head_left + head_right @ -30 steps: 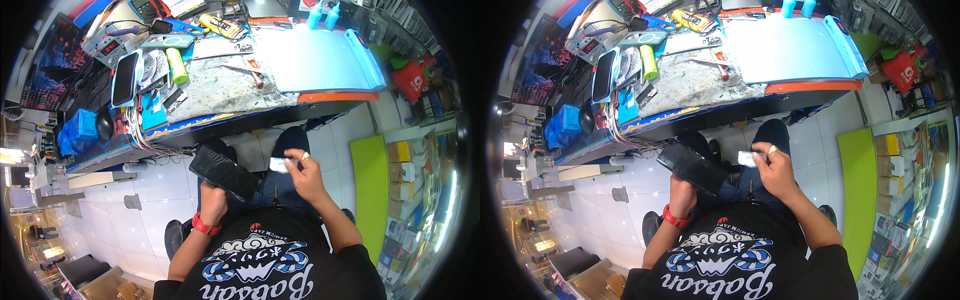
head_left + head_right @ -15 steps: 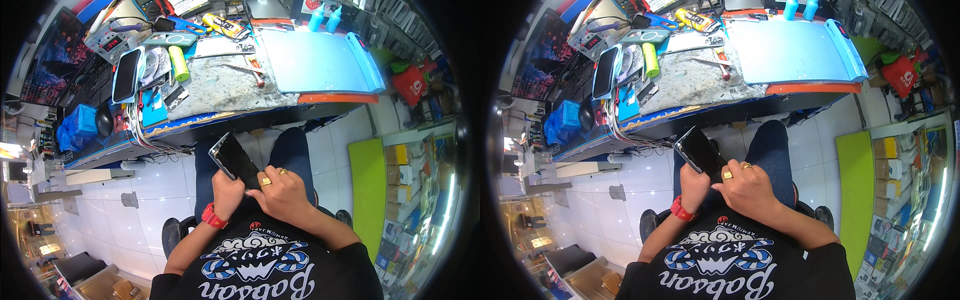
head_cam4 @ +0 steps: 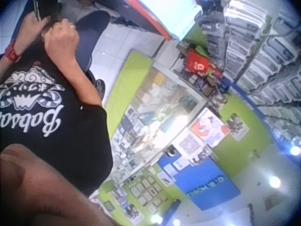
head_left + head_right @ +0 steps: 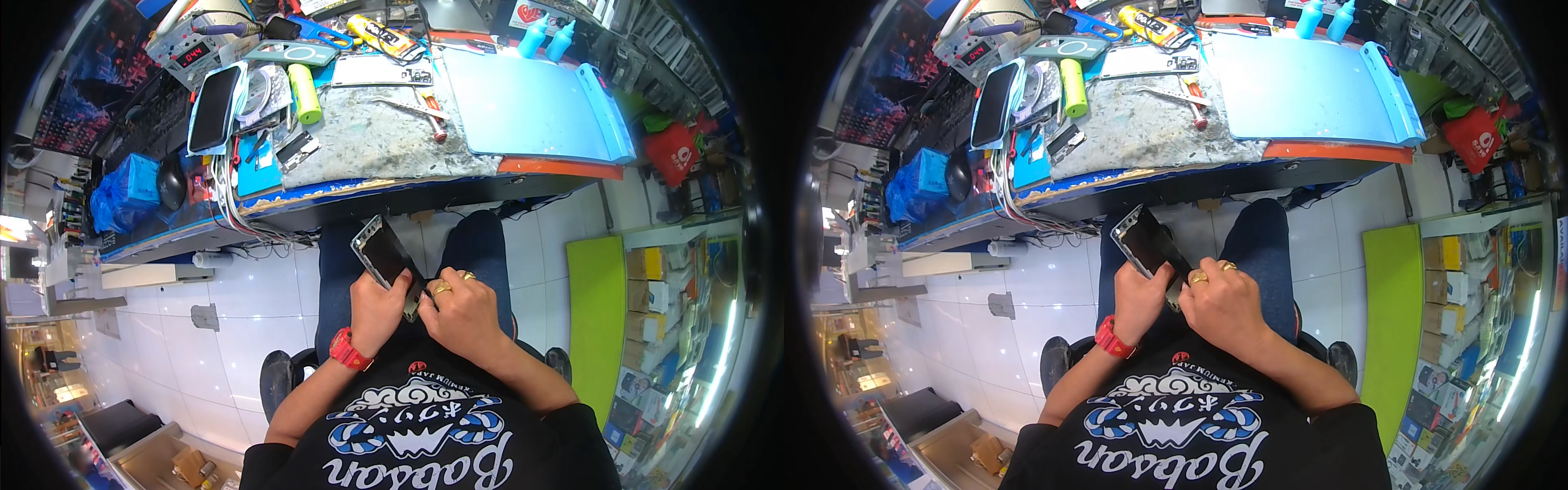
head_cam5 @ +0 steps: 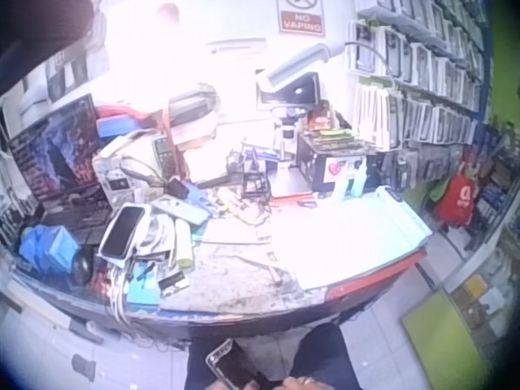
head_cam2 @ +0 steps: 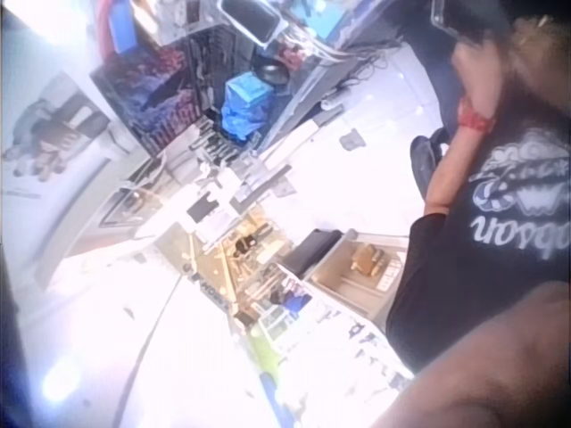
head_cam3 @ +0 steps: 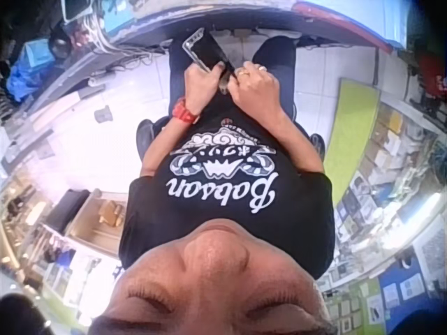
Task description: The person uses a small tool to pry around the edges of a mobile phone screen and back panel, then wipes the internal components with a small cloth.
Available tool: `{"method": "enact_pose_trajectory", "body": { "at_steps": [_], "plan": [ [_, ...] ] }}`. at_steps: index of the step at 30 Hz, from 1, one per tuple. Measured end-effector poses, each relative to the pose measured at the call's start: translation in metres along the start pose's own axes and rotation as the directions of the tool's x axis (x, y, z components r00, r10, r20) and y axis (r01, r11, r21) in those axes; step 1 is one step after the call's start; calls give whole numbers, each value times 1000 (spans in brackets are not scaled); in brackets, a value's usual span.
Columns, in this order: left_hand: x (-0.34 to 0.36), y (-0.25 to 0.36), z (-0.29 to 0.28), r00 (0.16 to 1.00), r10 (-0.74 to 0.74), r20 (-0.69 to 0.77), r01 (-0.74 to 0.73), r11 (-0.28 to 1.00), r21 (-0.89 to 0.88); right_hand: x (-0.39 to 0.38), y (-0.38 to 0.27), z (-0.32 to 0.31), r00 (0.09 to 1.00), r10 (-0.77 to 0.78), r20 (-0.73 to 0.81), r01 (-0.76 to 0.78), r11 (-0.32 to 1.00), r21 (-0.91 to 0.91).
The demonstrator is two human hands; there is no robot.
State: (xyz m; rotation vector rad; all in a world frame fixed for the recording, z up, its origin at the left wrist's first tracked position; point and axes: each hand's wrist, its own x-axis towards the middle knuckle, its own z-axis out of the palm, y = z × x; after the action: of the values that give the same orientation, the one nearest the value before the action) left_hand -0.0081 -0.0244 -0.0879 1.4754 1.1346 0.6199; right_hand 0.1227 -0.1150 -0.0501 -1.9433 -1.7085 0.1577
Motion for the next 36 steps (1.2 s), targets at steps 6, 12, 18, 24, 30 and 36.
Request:
{"method": "enact_pose_trajectory", "body": {
  "at_steps": [6,12,18,24,30,36],
  "plan": [
    [-1,-1,0,1000,-8,11,8,1000,-24,2,4,-4,1000,18,-15,-18,1000,-13],
    [-3,0,0,1000,-13,23,15,995,-94,3,10,-7,1000,19,-11,-19,999,-45],
    [-6,4,1,1000,-12,10,12,997,-75,2,17,-9,1000,18,-3,-18,998,-67],
    [-11,9,6,996,73,49,-77,992,99,7,2,-2,999,52,-16,-53,996,-73],
    [-15,7,7,994,87,63,-94,989,118,7,11,5,991,136,-18,-135,990,28],
    [-17,12,1,993,12,119,-19,998,59,7,25,-6,983,162,87,-174,972,155]
  ]
}}
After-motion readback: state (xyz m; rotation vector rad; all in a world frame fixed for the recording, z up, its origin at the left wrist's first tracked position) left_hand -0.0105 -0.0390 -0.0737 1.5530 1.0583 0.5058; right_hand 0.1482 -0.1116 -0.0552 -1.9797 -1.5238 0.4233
